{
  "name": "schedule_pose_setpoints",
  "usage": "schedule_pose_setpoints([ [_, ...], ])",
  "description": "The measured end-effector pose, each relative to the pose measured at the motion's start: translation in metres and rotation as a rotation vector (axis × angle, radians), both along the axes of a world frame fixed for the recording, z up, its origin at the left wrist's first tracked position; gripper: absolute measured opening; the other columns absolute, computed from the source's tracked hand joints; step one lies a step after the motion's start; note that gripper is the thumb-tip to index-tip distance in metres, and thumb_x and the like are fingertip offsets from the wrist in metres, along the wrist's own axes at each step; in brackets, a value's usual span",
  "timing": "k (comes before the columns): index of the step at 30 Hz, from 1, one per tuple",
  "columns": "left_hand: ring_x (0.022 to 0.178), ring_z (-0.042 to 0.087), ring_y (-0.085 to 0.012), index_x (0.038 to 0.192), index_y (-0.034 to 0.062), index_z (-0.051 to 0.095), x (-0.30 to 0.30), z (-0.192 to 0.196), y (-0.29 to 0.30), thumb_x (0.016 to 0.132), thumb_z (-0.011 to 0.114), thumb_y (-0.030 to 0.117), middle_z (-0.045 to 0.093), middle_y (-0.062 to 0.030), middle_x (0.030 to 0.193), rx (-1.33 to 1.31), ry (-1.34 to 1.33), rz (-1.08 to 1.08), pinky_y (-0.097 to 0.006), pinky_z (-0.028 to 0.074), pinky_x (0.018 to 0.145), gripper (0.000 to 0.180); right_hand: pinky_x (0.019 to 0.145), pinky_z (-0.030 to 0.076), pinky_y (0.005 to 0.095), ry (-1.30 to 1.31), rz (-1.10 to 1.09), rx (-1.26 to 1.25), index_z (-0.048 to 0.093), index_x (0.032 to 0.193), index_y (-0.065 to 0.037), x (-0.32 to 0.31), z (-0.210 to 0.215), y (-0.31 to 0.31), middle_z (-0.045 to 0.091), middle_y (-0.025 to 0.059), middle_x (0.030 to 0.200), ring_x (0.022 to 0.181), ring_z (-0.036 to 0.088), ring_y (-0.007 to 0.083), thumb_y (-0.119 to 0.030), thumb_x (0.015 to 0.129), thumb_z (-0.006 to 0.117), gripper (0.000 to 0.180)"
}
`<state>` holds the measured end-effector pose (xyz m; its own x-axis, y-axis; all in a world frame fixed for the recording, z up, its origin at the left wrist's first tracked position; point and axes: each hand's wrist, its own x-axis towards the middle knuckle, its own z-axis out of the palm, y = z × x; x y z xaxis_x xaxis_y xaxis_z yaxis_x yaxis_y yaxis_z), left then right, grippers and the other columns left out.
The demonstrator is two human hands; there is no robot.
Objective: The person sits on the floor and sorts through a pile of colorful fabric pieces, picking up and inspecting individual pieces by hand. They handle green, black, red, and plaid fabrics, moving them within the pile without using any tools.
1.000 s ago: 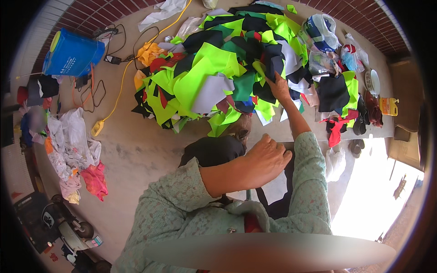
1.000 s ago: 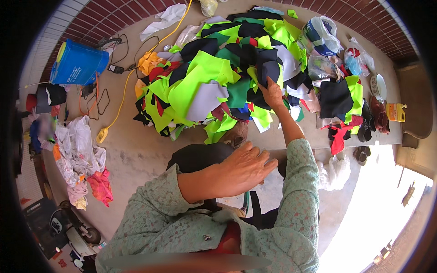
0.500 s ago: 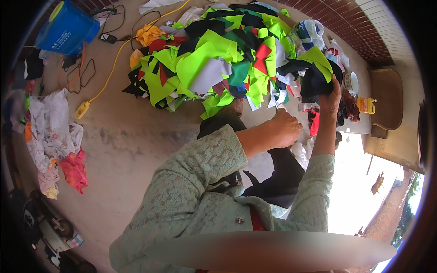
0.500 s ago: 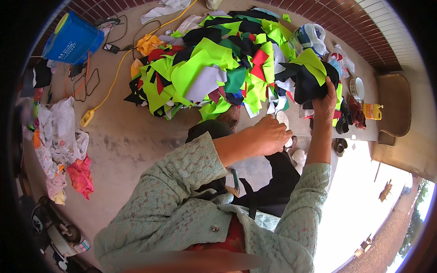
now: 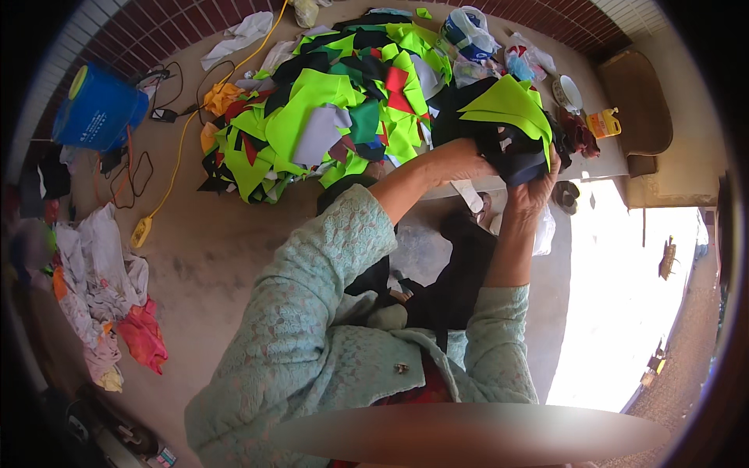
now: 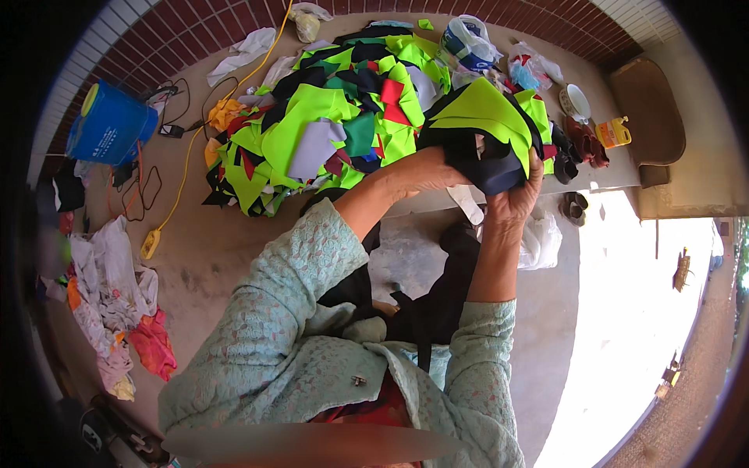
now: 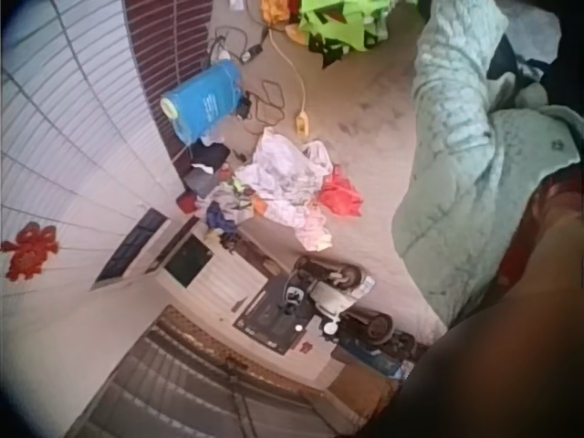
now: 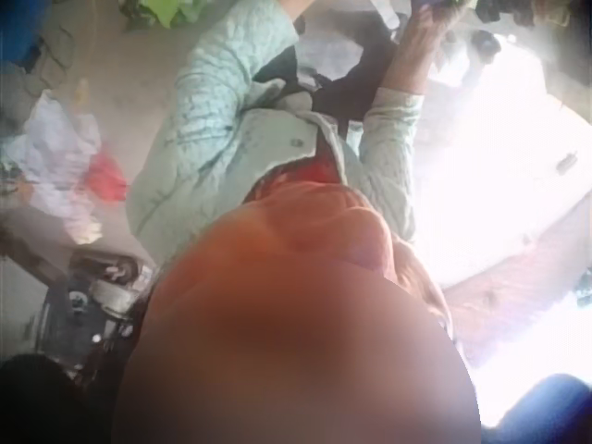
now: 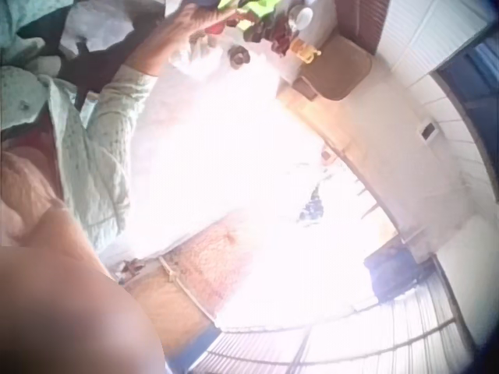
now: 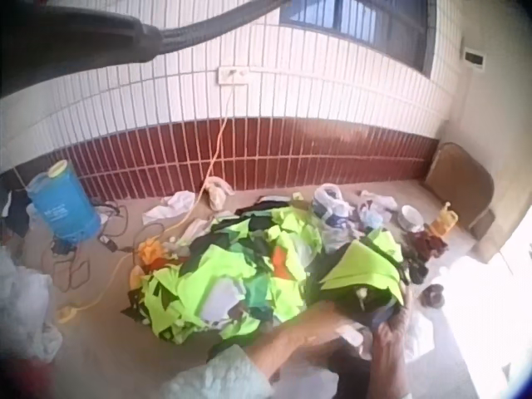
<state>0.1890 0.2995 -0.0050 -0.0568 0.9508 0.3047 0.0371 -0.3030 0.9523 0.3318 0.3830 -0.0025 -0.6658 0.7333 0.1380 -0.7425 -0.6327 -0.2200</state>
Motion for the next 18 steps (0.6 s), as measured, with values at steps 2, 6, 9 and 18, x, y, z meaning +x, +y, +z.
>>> schedule_pose_setpoints([
  [2, 0.088, 0.057, -0.0143, 0.11, 0.0015, 0.055, -0.008, 0.008, 0.002, 0.075, 0.067, 0.018, 0.062, -0.0054, 0.094, -0.472, -0.213, -0.238, -0.029, 0.044, 0.077, 0.041, 0.093, 0.042, 0.0483, 0.036, -0.025, -0.031, 0.049, 0.116, 0.004, 0.009, -0.007, -0.006, 0.058, 0.017, 0.112, 0.103, 0.055, 0.0323, -0.018, 0.081, 0.058, 0.042],
  [6, 0.085, 0.058, -0.0131, 0.1, 0.002, 0.06, -0.008, 0.018, -0.005, 0.066, 0.075, 0.015, 0.063, -0.005, 0.088, -0.288, -0.52, -0.306, -0.026, 0.045, 0.076, 0.04, 0.09, 0.046, 0.0377, -0.056, -0.098, -0.09, 0.055, 0.108, 0.004, 0.024, -0.036, -0.013, 0.062, 0.0152, 0.105, 0.097, 0.06, 0.0262, -0.016, 0.08, 0.058, 0.035],
  [9, 0.085, 0.059, -0.0139, 0.103, 0.0016, 0.059, 0.0, 0.033, -0.009, 0.068, 0.076, 0.021, 0.063, -0.005, 0.091, -0.29, -0.648, -0.334, -0.026, 0.045, 0.077, 0.043, 0.085, 0.05, 0.036, -0.173, -0.175, -0.106, 0.055, 0.107, 0.006, 0.028, -0.047, -0.024, 0.063, 0.0157, 0.102, 0.091, 0.062, 0.0261, -0.016, 0.079, 0.058, 0.036],
  [18, 0.095, 0.058, -0.021, 0.107, 0.0034, 0.056, 0.0, 0.021, 0.004, 0.08, 0.064, 0.023, 0.062, -0.0074, 0.099, -0.187, -1.013, -0.121, -0.036, 0.043, 0.088, 0.035, 0.079, 0.053, 0.036, -0.314, 0.013, -0.073, 0.05, 0.112, 0.008, 0.024, -0.047, -0.033, 0.061, 0.0198, 0.102, 0.088, 0.063, 0.0283, -0.01, 0.074, 0.06, 0.043],
])
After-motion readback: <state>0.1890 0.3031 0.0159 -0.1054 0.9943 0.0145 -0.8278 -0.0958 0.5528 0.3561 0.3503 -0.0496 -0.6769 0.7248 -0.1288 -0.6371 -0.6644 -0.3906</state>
